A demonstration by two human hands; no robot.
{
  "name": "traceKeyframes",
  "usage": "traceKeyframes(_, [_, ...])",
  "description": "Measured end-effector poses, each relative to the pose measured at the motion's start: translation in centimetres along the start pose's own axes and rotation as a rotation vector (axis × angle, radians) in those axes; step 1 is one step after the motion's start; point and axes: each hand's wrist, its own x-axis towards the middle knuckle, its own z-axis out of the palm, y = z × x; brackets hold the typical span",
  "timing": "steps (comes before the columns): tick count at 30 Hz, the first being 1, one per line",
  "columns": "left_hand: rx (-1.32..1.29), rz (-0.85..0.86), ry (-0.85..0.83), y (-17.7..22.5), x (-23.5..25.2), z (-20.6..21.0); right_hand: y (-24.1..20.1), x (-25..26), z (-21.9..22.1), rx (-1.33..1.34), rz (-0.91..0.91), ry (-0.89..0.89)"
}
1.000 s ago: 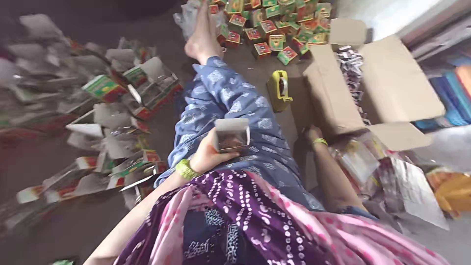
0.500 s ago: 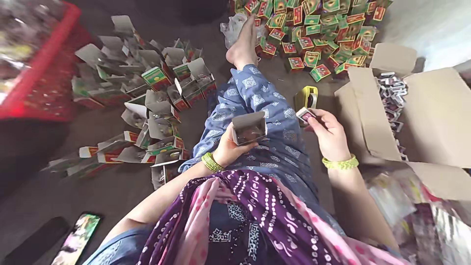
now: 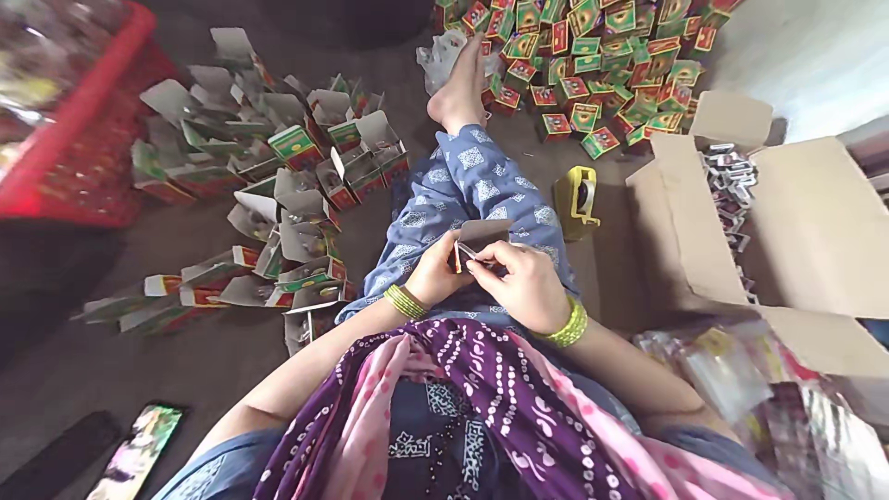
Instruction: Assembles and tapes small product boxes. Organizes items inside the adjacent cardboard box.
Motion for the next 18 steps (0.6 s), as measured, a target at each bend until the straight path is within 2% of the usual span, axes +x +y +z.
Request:
traceKeyframes(7, [0.159,0.039,-0.034,0.1,-0.1,0.0,0.1,-0.1,-0.2,0.041,0.04,0.007])
traceKeyframes(10, [0.169,0.039,-0.039,0.0,-0.1,0.0,0.5,-0.1,0.8,0.031,-0.045,-0.024])
traceKeyframes(14, [0.152,-0.03,-0.05,-0.1,-0.1,0.0,0.5,-0.1,1.0,-0.151,-0.257,-0.171])
traceKeyframes(18, [0.146,-0.001,-0.079,-0.3,0.0,0.2,0.4,0.4,1.0,-0.294,-0.26,-0.415])
